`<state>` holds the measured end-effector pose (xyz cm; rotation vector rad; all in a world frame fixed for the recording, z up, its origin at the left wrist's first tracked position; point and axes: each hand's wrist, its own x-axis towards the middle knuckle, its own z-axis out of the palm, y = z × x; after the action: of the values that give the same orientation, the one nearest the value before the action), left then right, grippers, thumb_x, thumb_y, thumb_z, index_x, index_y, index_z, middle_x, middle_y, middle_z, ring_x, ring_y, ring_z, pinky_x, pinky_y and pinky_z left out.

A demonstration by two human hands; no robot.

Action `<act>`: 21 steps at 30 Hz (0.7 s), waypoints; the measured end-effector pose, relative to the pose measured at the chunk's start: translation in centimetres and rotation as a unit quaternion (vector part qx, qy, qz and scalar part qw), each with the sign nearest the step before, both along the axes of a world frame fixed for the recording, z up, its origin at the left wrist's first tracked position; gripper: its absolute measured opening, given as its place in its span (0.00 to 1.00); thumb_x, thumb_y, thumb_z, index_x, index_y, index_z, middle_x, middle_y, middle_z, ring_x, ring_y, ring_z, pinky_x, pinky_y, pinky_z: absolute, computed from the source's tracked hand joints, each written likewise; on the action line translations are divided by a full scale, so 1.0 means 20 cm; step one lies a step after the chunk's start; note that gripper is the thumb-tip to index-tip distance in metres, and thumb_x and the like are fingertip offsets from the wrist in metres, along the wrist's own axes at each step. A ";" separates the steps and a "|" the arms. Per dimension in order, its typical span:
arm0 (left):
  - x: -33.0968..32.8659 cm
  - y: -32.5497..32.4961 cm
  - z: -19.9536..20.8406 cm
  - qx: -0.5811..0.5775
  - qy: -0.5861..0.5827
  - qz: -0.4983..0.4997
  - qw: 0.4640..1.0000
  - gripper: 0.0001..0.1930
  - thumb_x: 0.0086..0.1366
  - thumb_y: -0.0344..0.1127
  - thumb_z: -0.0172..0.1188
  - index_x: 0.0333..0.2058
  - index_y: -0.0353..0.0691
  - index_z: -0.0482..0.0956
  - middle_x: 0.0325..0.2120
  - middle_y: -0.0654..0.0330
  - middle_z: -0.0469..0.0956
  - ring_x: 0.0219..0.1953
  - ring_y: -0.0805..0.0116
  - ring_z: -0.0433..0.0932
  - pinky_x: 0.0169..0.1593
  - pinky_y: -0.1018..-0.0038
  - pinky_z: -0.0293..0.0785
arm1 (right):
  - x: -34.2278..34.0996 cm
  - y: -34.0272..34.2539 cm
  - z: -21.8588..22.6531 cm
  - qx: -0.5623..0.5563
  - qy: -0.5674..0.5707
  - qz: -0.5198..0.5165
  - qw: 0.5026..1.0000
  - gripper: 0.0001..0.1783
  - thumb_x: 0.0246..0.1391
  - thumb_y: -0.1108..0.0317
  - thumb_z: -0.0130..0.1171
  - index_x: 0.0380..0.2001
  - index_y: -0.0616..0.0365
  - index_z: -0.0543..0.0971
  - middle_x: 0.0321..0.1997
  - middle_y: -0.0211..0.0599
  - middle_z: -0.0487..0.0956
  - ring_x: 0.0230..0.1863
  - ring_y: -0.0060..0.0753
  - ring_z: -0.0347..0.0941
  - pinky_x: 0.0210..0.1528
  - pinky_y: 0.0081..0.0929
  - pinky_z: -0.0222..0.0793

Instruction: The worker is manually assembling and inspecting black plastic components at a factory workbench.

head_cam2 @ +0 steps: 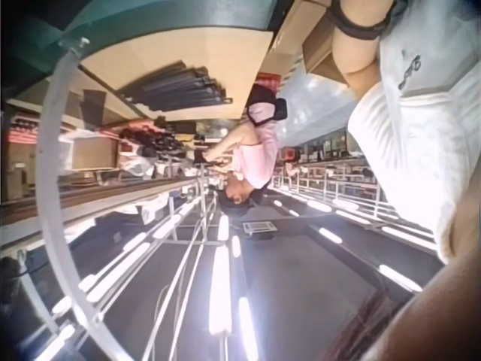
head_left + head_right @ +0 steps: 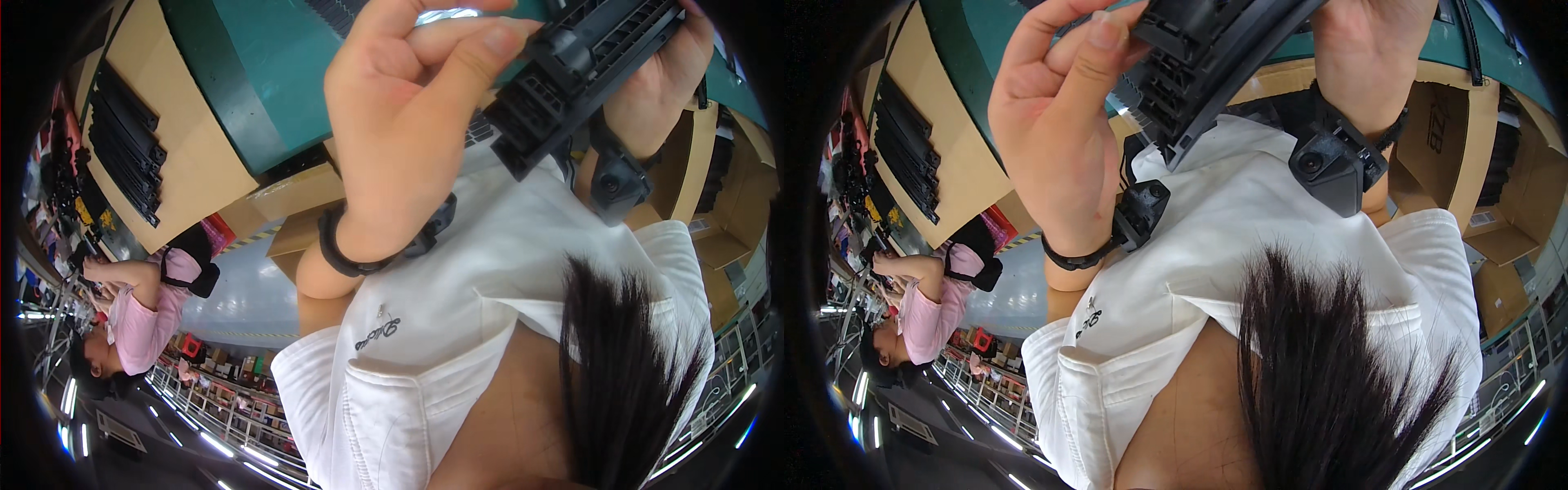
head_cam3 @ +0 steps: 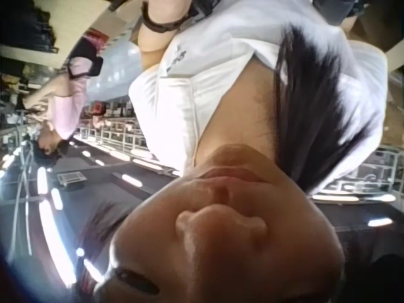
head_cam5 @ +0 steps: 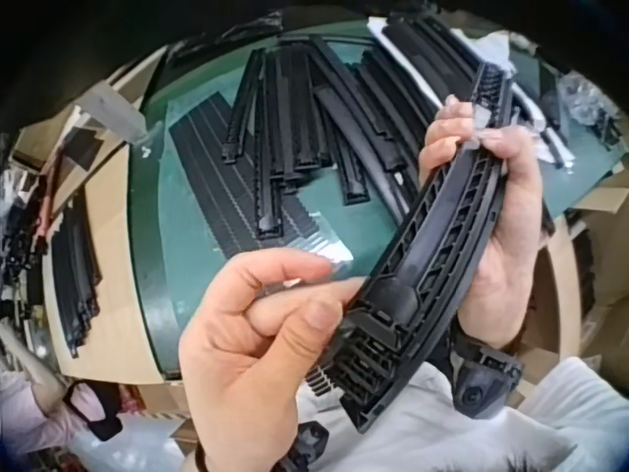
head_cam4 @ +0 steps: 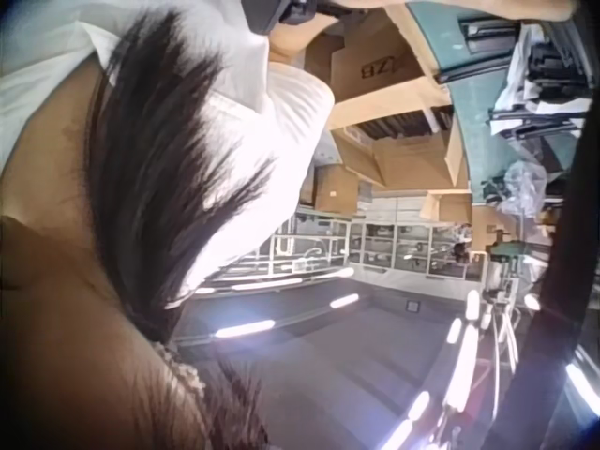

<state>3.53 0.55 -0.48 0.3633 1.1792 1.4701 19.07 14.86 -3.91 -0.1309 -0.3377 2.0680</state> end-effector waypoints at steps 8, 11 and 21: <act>-0.01 0.00 -0.04 -0.002 0.018 -0.009 1.000 0.05 0.69 0.23 0.61 0.39 0.26 0.79 0.40 0.45 0.86 0.42 0.64 0.86 0.52 0.73 0.80 | -0.02 0.00 -0.09 0.037 0.034 -0.023 0.998 0.14 0.57 0.78 0.54 0.47 0.67 0.72 0.39 0.39 0.77 0.42 0.35 0.77 0.53 0.28 0.80; -0.07 0.04 -0.09 0.002 0.080 -0.027 0.996 0.05 0.69 0.23 0.61 0.39 0.26 0.79 0.40 0.45 0.86 0.42 0.64 0.86 0.52 0.73 0.80 | 0.02 0.02 -0.08 0.016 0.003 0.008 1.000 0.15 0.56 0.79 0.54 0.47 0.66 0.72 0.39 0.39 0.77 0.42 0.35 0.77 0.53 0.28 0.80; -0.39 0.19 -0.25 0.207 0.712 -0.273 0.613 0.07 0.54 0.25 0.66 0.34 0.37 0.84 0.29 0.55 0.82 0.35 0.54 0.81 0.39 0.66 0.77 | 0.13 0.05 -0.15 0.079 -0.065 -0.069 0.992 0.16 0.56 0.79 0.55 0.49 0.66 0.71 0.41 0.39 0.75 0.43 0.34 0.76 0.55 0.27 0.78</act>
<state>-4.17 4.32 -5.48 2.3151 1.5790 0.6427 21.69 15.89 -6.81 -0.1886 -0.5555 1.8925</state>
